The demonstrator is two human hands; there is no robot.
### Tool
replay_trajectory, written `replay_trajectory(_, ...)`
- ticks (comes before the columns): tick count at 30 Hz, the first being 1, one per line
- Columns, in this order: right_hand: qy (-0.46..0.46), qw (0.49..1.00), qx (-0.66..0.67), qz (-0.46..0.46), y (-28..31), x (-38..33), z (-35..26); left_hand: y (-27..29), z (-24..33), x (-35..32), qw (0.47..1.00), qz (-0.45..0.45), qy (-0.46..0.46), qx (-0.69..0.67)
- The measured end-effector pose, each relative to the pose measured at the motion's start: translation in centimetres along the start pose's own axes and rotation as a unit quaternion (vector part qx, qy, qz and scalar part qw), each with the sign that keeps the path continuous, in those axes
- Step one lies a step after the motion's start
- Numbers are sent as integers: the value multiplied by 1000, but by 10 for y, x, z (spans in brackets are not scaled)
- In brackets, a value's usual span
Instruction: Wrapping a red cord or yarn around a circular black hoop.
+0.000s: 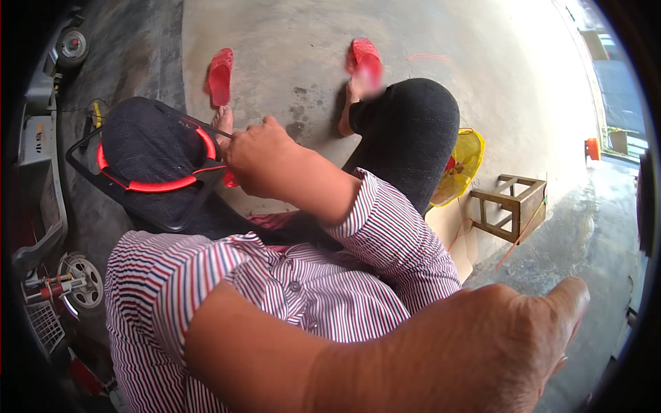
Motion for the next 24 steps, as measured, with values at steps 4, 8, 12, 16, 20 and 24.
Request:
replay_trajectory(4, 8, 999, -31, -22, 2, -1, -4, -6, 3, 2, 999, -12, -6, 30)
replay_trajectory(8, 2, 999, -27, -43, 3, -4, -6, -6, 5, 5, 997, -28, -8, 76)
replay_trajectory(12, -25, 993, 68, -97, -4, -1, 7, -16, 7, 15, 990, -74, -24, 117)
replay_trajectory(16, -19, 996, 46, -75, -22, 22, -9, -7, 32, -7, 977, 5, 0, 213)
replay_trajectory(20, -4, 999, -40, -37, 1, -5, -4, -24, 51, 4, 984, 34, 12, 176)
replay_trajectory(24, 7, 999, -36, -16, -2, 1, -3, -34, 63, 7, 990, 60, -9, 127)
Point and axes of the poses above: each hand's wrist, its own x-axis towards the middle knuckle, its own y-axis out of the back of the hand, z = x × y, the point moved 8 cm from there along x, towards the middle knuckle, and after that the axes turned 13 degrees about x, right-handed, at the moved point
